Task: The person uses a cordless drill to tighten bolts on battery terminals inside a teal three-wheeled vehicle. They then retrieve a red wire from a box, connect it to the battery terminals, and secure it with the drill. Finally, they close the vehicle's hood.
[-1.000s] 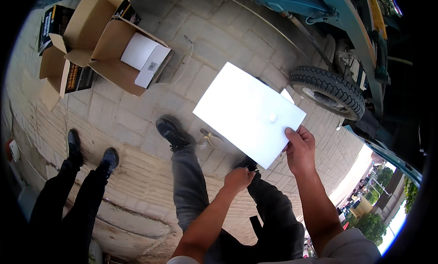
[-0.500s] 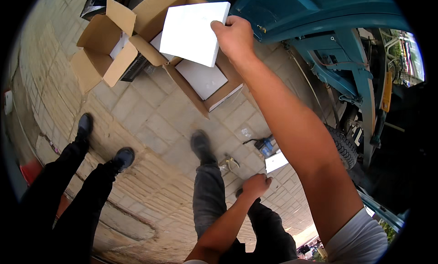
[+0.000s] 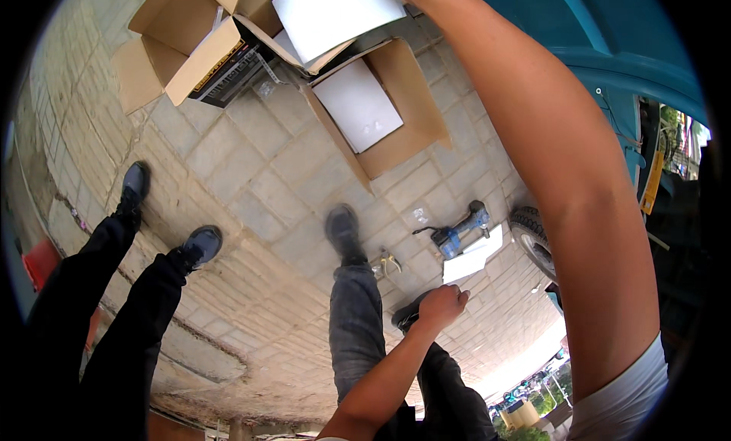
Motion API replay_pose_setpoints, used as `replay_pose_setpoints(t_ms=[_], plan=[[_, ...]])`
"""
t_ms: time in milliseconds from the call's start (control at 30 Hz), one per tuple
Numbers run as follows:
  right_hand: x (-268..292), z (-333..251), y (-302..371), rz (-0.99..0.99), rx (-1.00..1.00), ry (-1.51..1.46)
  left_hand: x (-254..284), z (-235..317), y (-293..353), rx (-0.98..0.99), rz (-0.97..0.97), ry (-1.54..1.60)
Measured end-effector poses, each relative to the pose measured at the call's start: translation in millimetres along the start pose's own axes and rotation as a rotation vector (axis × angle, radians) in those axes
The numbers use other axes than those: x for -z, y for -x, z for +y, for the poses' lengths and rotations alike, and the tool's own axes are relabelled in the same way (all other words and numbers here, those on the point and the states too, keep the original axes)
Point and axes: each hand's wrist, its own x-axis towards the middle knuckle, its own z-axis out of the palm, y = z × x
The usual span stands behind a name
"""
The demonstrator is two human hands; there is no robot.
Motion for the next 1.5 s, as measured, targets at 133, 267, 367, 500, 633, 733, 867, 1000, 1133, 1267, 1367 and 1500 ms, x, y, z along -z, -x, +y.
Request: replay_pose_setpoints(t_ms=[133,267,367,500,633,733,867,1000,1133,1267,1367,1500], plan=[[-11,12,-8,-0.063,0.19,0.049,-5,6,2,0.02,-0.033,-0.008],[-22,-10,19,0.051,0.096,0.105,-13,-5,2,0.047,-0.029,-0.039],[9,14,47,0.18,0.084,0.026,-17,0,3,0.057,-0.081,-0.07],[33,67,186,0.295,-0.035,-0.649,-35,-20,2,0.09,-0.033,-0.074],[48,209,389,0.503,-0.753,-0.707,-56,-30,2,0.114,-0.029,-0.136],[-4,339,582,0.565,-1.4,-0.631,-101,-38,-6,0.087,-0.04,-0.186],[-84,438,784,0.499,-1.97,-0.693,-157,-48,-8,0.143,-0.186,-0.249],[-122,492,844,0.152,-1.611,-0.062,-200,-77,-13,0.205,-0.252,-0.357],[-83,548,791,-0.296,-1.202,0.192,-221,-75,-17,0.238,-0.268,-0.416],[-51,640,782,-0.277,-1.049,0.201,-235,-63,-20,0.198,-0.29,-0.455],[-47,652,771,-0.457,-1.026,0.155,-244,-77,-33,0.337,-0.248,-0.372],[-57,648,803,-0.463,-0.997,0.138,-254,-164,-46,0.644,-0.099,-0.337]])
